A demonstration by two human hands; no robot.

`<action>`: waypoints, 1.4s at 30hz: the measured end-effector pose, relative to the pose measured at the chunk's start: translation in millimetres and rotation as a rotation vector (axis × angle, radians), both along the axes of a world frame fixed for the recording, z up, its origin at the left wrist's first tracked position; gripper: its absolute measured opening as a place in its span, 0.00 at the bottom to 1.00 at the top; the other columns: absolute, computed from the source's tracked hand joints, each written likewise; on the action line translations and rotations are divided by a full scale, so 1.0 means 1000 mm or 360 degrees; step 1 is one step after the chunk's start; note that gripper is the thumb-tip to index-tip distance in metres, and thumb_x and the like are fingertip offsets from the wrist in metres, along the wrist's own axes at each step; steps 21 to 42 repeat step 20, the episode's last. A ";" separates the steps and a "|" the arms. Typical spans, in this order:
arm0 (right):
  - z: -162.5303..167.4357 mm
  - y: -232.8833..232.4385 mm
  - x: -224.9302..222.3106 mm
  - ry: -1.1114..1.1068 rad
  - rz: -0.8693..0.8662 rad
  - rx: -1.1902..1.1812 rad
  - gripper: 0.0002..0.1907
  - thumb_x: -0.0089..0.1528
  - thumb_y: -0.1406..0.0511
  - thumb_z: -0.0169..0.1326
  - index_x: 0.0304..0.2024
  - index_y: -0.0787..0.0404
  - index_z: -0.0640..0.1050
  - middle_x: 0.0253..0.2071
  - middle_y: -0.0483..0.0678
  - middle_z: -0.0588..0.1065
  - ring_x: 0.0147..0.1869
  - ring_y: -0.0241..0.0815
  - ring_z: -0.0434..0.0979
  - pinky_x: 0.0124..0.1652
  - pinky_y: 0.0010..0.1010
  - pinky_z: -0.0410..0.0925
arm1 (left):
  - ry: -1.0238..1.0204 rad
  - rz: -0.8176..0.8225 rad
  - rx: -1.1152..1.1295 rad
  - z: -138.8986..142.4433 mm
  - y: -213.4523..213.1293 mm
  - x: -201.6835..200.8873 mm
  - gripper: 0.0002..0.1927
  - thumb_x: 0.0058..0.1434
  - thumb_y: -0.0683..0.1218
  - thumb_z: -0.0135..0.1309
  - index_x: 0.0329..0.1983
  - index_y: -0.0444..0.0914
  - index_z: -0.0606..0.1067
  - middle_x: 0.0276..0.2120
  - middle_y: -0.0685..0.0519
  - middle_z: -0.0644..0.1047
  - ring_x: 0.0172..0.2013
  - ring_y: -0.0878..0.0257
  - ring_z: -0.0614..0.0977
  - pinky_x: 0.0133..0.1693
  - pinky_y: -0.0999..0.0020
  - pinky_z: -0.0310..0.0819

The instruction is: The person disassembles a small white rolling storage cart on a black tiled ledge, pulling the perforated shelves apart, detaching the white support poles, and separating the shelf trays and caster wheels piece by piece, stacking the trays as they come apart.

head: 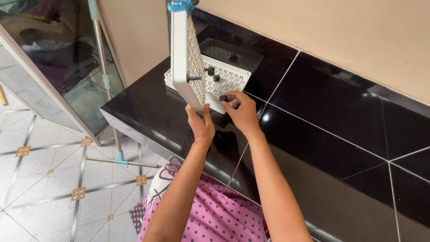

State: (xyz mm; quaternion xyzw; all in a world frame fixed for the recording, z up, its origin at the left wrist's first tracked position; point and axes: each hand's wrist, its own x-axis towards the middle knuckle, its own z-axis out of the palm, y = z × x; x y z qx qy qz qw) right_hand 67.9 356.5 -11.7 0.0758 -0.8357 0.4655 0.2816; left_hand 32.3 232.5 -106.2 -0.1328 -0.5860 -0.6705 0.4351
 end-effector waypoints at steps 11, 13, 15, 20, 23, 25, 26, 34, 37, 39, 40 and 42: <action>-0.012 -0.018 -0.005 0.0356 -0.0246 0.0082 0.11 0.62 0.71 0.58 0.47 0.61 0.80 0.39 0.45 0.77 0.37 0.39 0.78 0.36 0.30 0.71 | -0.0125 -0.0047 -0.0089 0.005 0.000 0.003 0.18 0.71 0.41 0.54 0.60 0.32 0.64 0.44 0.42 0.75 0.41 0.52 0.78 0.47 0.61 0.72; -0.023 -0.021 -0.003 0.0439 -0.0221 0.0101 0.11 0.62 0.72 0.58 0.47 0.60 0.79 0.39 0.46 0.77 0.38 0.40 0.78 0.38 0.31 0.72 | -0.0128 -0.0052 -0.0095 0.006 0.000 0.002 0.17 0.72 0.41 0.53 0.59 0.32 0.64 0.43 0.42 0.75 0.40 0.52 0.77 0.46 0.62 0.72; -0.036 -0.026 0.002 0.0562 -0.0285 0.0276 0.11 0.61 0.71 0.60 0.47 0.60 0.79 0.38 0.46 0.76 0.38 0.43 0.76 0.40 0.34 0.71 | -0.0118 -0.0059 -0.0082 0.004 -0.001 0.004 0.17 0.72 0.41 0.53 0.60 0.32 0.64 0.43 0.42 0.75 0.41 0.52 0.78 0.46 0.62 0.72; -0.057 -0.034 0.010 0.0155 -0.0034 0.0365 0.16 0.58 0.68 0.63 0.49 0.58 0.80 0.37 0.47 0.75 0.36 0.45 0.76 0.39 0.35 0.71 | -0.0146 -0.0097 0.0054 0.005 -0.006 -0.003 0.17 0.73 0.42 0.51 0.60 0.33 0.65 0.42 0.44 0.76 0.40 0.53 0.78 0.46 0.63 0.73; -0.057 -0.034 0.010 0.0155 -0.0034 0.0365 0.16 0.58 0.68 0.63 0.49 0.58 0.80 0.37 0.47 0.75 0.36 0.45 0.76 0.39 0.35 0.71 | -0.0146 -0.0097 0.0054 0.005 -0.006 -0.003 0.17 0.73 0.42 0.51 0.60 0.33 0.65 0.42 0.44 0.76 0.40 0.53 0.78 0.46 0.63 0.73; -0.057 -0.034 0.010 0.0155 -0.0034 0.0365 0.16 0.58 0.68 0.63 0.49 0.58 0.80 0.37 0.47 0.75 0.36 0.45 0.76 0.39 0.35 0.71 | -0.0146 -0.0097 0.0054 0.005 -0.006 -0.003 0.17 0.73 0.42 0.51 0.60 0.33 0.65 0.42 0.44 0.76 0.40 0.53 0.78 0.46 0.63 0.73; -0.057 -0.034 0.010 0.0155 -0.0034 0.0365 0.16 0.58 0.68 0.63 0.49 0.58 0.80 0.37 0.47 0.75 0.36 0.45 0.76 0.39 0.35 0.71 | -0.0146 -0.0097 0.0054 0.005 -0.006 -0.003 0.17 0.73 0.42 0.51 0.60 0.33 0.65 0.42 0.44 0.76 0.40 0.53 0.78 0.46 0.63 0.73; -0.057 -0.034 0.010 0.0155 -0.0034 0.0365 0.16 0.58 0.68 0.63 0.49 0.58 0.80 0.37 0.47 0.75 0.36 0.45 0.76 0.39 0.35 0.71 | -0.0146 -0.0097 0.0054 0.005 -0.006 -0.003 0.17 0.73 0.42 0.51 0.60 0.33 0.65 0.42 0.44 0.76 0.40 0.53 0.78 0.46 0.63 0.73; -0.057 -0.034 0.010 0.0155 -0.0034 0.0365 0.16 0.58 0.68 0.63 0.49 0.58 0.80 0.37 0.47 0.75 0.36 0.45 0.76 0.39 0.35 0.71 | -0.0146 -0.0097 0.0054 0.005 -0.006 -0.003 0.17 0.73 0.42 0.51 0.60 0.33 0.65 0.42 0.44 0.76 0.40 0.53 0.78 0.46 0.63 0.73; -0.057 -0.034 0.010 0.0155 -0.0034 0.0365 0.16 0.58 0.68 0.63 0.49 0.58 0.80 0.37 0.47 0.75 0.36 0.45 0.76 0.39 0.35 0.71 | -0.0146 -0.0097 0.0054 0.005 -0.006 -0.003 0.17 0.73 0.42 0.51 0.60 0.33 0.65 0.42 0.44 0.76 0.40 0.53 0.78 0.46 0.63 0.73; -0.057 -0.034 0.010 0.0155 -0.0034 0.0365 0.16 0.58 0.68 0.63 0.49 0.58 0.80 0.37 0.47 0.75 0.36 0.45 0.76 0.39 0.35 0.71 | -0.0146 -0.0097 0.0054 0.005 -0.006 -0.003 0.17 0.73 0.42 0.51 0.60 0.33 0.65 0.42 0.44 0.76 0.40 0.53 0.78 0.46 0.63 0.73; -0.057 -0.034 0.010 0.0155 -0.0034 0.0365 0.16 0.58 0.68 0.63 0.49 0.58 0.80 0.37 0.47 0.75 0.36 0.45 0.76 0.39 0.35 0.71 | -0.0146 -0.0097 0.0054 0.005 -0.006 -0.003 0.17 0.73 0.42 0.51 0.60 0.33 0.65 0.42 0.44 0.76 0.40 0.53 0.78 0.46 0.63 0.73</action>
